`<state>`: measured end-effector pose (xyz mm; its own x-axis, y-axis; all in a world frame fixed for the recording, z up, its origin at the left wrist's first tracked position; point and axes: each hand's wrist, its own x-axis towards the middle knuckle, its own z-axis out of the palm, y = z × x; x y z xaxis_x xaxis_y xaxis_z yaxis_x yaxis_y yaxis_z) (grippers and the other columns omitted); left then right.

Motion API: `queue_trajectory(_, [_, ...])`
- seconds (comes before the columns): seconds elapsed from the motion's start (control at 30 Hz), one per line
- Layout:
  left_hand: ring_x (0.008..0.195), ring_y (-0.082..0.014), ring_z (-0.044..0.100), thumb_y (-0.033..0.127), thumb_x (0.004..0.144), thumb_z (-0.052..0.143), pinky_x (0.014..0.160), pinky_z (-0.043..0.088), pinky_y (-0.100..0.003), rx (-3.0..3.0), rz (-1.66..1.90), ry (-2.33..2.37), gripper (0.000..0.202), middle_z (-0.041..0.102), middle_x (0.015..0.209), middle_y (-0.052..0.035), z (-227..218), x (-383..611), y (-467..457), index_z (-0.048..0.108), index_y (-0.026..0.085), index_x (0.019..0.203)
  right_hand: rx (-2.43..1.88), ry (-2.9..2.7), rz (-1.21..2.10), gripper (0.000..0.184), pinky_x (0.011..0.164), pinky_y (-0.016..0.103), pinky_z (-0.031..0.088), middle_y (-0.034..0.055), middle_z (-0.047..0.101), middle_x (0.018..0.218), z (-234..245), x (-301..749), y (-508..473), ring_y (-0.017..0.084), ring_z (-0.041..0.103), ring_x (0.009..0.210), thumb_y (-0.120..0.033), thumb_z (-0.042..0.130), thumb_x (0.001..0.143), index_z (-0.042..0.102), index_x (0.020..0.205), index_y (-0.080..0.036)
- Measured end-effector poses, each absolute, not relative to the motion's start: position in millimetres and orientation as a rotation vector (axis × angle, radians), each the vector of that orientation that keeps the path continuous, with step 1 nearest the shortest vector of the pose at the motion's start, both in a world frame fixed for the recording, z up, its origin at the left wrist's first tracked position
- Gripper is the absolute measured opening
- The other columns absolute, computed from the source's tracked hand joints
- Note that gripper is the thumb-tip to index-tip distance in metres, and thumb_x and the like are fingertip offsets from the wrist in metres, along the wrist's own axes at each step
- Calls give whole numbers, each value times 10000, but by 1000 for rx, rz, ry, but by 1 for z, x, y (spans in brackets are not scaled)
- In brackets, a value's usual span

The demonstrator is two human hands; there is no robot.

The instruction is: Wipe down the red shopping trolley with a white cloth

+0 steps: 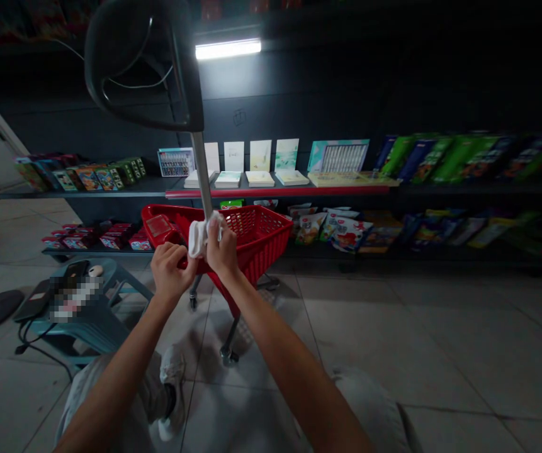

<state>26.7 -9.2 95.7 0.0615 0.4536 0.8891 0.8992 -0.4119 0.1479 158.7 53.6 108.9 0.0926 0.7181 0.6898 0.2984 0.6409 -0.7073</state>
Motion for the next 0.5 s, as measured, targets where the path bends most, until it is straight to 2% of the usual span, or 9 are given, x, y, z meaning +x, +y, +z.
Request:
queue_trajectory(0.1, [712, -211, 495, 211, 892, 586, 738, 402, -376, -1899, -1346, -1354, 339, 507, 615, -17, 94, 16, -4, 412, 248, 604, -863, -1616, 382, 375, 871, 361, 548, 108, 732, 1005, 84, 159, 52, 246, 708, 954, -485, 317, 1074, 603, 1106, -245])
queue_trajectory(0.2, [838, -234, 555, 209, 901, 582, 833, 452, -392, -1858, -1408, -1366, 277, 583, 725, -45, 91, 6, 0, 490, 246, 642, -818, -1751, 323, 324, 928, 356, 527, 125, 724, 1076, 72, 163, 55, 249, 694, 1037, -436, 342, 1078, 588, 1125, -230])
queue_trajectory(0.3, [947, -251, 579, 206, 908, 574, 954, 474, -424, -1807, -1439, -1389, 194, 640, 847, -66, 88, -2, 1, 581, 243, 718, -803, -1916, 207, 301, 936, 347, 508, 119, 708, 1054, 65, 167, 58, 247, 674, 1033, -407, 360, 1087, 595, 1087, -220])
queue_trajectory(0.5, [1004, -234, 615, 210, 947, 530, 1073, 455, -415, -1691, -1346, -1491, 215, 681, 917, -71, 87, -21, 4, 628, 226, 756, -833, -2080, 54, 297, 945, 349, 494, 114, 698, 1060, 53, 165, 73, 239, 654, 1013, -369, 383, 1099, 620, 1101, -190])
